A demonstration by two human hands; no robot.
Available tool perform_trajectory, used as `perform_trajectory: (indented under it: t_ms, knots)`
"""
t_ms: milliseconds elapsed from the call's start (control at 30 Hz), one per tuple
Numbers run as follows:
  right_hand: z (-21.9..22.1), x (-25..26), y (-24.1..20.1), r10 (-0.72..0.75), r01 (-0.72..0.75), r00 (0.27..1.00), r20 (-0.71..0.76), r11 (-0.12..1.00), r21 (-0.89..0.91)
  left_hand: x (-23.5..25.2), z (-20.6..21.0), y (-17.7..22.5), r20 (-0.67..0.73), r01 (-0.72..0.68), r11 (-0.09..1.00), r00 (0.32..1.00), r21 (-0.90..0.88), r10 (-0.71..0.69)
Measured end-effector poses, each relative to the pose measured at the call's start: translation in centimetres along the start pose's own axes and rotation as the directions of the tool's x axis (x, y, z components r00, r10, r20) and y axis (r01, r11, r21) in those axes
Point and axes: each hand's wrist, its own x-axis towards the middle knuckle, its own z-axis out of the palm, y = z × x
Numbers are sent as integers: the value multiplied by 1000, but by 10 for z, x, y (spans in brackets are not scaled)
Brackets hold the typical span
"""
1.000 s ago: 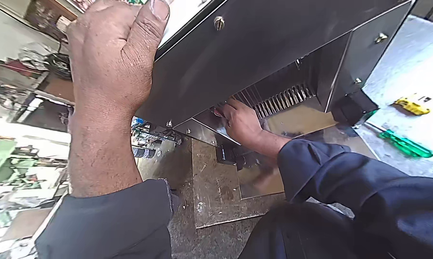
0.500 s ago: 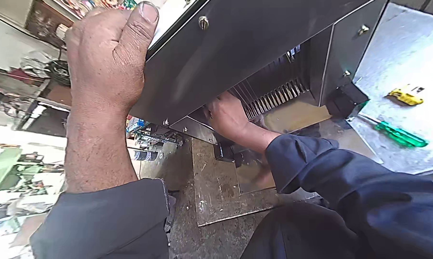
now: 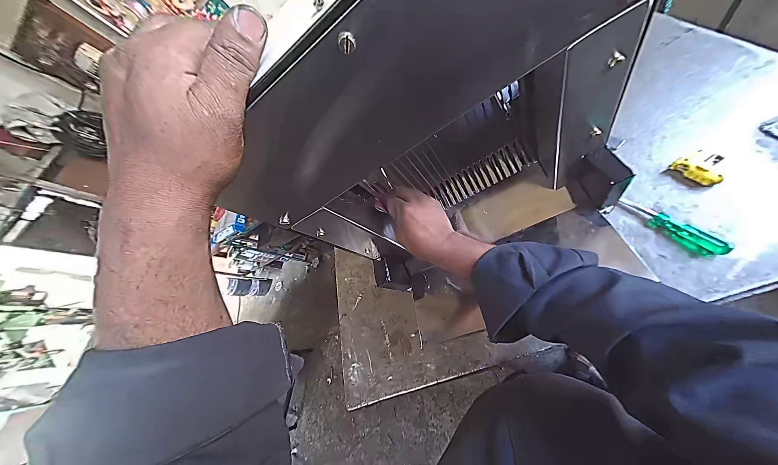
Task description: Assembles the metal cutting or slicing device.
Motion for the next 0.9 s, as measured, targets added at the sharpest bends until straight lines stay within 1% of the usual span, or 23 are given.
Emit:
perform_trajectory:
  t_ms: [33, 67, 100, 233, 333, 367, 400, 467, 500, 533, 567, 633, 700, 767, 833, 900]
  knots:
    - [0, -5, 8, 58, -50, 988, 146, 997, -52, 0, 0, 1, 4, 7, 1000, 1000, -6, -7]
    - [1, -10, 13, 105, -87, 967, 231, 992, -88, 0, 0, 1, 13, 17, 1000, 1000, -11, -17]
    - [1, -11, 15, 133, -107, 955, 264, 988, -111, 1, 0, 2, 18, 27, 1000, 999, -14, -27]
    - [7, -13, 8, 210, -182, 940, 269, 975, -126, 0, -2, 4, 24, 69, 997, 997, -29, -69]
    - [-8, -12, 7, 270, -243, 883, 383, 963, -120, 4, -3, 3, 48, 58, 997, 997, -58, -55]
    - [-16, -13, 10, 278, -262, 888, 368, 961, -92, 5, -2, 2, 46, 50, 996, 998, -67, -47]
    - [-27, -14, 13, 277, -269, 911, 305, 961, -69, 5, -3, 2, 47, 54, 995, 998, -82, -50]
    - [-45, -16, 19, 224, -219, 971, 85, 974, -61, 5, -3, -5, 92, 92, 991, 992, -98, -83]
    - [-49, -16, 23, 199, -198, 980, 7, 977, -77, 7, 1, -17, 109, 98, 987, 990, -127, -85]
    - [-50, -18, 27, 196, -198, 980, -22, 976, -95, 14, 5, -35, 143, 92, 983, 987, -159, -69]
    - [-50, -19, 31, 210, -209, 978, -3, 971, -117, 23, 8, -46, 186, 89, 973, 981, -214, -49]
    - [-48, -23, 32, 234, -224, 971, 51, 963, -148, 33, 11, -55, 292, 102, 939, 957, -328, -2]
    - [-50, -22, 28, 251, -235, 965, 78, 957, -172, 36, 9, -58, 360, 127, 919, 933, -374, 17]
    - [-54, -21, 25, 280, -258, 953, 113, 950, -179, 34, 6, -57, 343, 128, 922, 939, -364, 5]
    - [-52, -21, 27, 292, -263, 944, 153, 947, -183, 31, 7, -56, 275, 87, 937, 961, -338, 10]
    - [-44, -22, 29, 304, -258, 924, 232, 944, -208, 28, 5, -55, 247, 73, 948, 969, -308, 5]
